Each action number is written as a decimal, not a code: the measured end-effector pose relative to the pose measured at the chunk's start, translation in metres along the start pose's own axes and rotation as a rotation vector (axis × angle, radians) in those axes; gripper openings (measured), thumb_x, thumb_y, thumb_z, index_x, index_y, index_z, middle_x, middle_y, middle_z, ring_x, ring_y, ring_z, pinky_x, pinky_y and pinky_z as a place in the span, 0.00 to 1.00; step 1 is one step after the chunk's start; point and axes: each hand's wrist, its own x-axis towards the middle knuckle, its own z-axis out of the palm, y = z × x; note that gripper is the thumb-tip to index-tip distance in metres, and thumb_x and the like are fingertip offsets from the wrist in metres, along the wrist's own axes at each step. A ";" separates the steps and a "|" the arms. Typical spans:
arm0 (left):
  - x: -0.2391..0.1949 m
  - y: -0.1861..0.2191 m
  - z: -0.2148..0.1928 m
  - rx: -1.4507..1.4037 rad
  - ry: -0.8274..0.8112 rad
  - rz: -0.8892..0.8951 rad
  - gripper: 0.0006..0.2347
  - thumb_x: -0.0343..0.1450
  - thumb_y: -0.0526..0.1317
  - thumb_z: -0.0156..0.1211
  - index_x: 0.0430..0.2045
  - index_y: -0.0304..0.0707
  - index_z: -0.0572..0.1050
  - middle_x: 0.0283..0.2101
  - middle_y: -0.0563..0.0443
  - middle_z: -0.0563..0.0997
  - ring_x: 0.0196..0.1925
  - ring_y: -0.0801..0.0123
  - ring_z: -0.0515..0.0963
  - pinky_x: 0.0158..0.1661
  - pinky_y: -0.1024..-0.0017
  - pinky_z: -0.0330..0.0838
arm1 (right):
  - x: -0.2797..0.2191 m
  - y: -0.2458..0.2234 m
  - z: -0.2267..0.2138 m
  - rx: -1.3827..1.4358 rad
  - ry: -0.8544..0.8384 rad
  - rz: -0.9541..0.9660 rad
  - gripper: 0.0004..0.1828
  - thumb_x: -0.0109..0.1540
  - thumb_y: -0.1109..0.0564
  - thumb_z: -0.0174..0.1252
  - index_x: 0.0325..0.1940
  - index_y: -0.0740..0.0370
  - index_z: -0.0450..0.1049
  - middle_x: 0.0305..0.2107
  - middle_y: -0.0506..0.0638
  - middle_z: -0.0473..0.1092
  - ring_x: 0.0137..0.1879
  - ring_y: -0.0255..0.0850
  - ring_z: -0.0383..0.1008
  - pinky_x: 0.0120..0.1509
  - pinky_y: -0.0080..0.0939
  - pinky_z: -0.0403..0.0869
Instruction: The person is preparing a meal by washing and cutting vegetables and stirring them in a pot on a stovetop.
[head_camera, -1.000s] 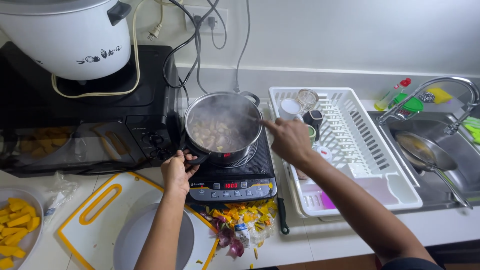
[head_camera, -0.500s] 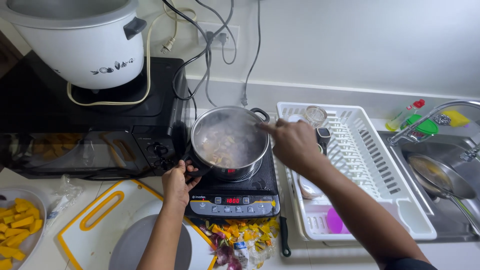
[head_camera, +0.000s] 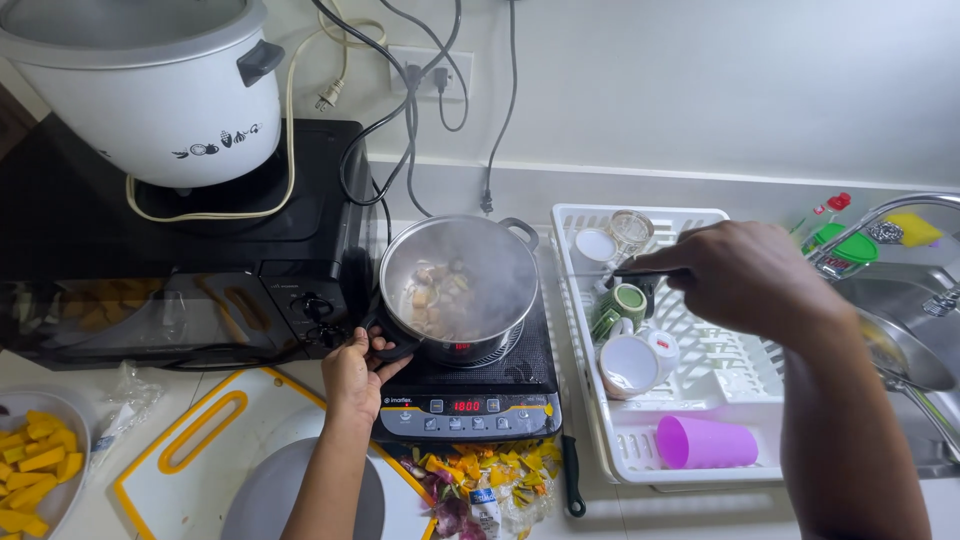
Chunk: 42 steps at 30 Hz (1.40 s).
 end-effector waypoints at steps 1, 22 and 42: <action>-0.001 0.000 0.000 0.001 0.001 -0.003 0.06 0.77 0.35 0.47 0.33 0.34 0.72 0.27 0.52 0.73 0.37 0.65 0.77 0.49 0.40 0.77 | 0.001 0.001 0.004 0.000 -0.004 0.001 0.34 0.59 0.61 0.54 0.60 0.20 0.76 0.34 0.48 0.78 0.37 0.48 0.79 0.40 0.51 0.77; 0.003 -0.001 -0.004 -0.021 -0.043 0.000 0.09 0.78 0.37 0.46 0.34 0.33 0.74 0.27 0.52 0.73 0.37 0.67 0.78 0.50 0.42 0.81 | 0.034 -0.064 0.084 0.177 0.127 0.108 0.14 0.69 0.51 0.51 0.52 0.36 0.81 0.18 0.46 0.76 0.18 0.41 0.73 0.23 0.45 0.69; 0.010 -0.005 -0.010 -0.067 -0.022 -0.052 0.07 0.78 0.39 0.49 0.36 0.37 0.72 0.28 0.52 0.73 0.38 0.66 0.76 0.53 0.39 0.77 | 0.006 -0.088 0.047 0.107 -0.025 -0.130 0.25 0.65 0.56 0.49 0.66 0.38 0.71 0.26 0.49 0.76 0.24 0.42 0.73 0.29 0.48 0.72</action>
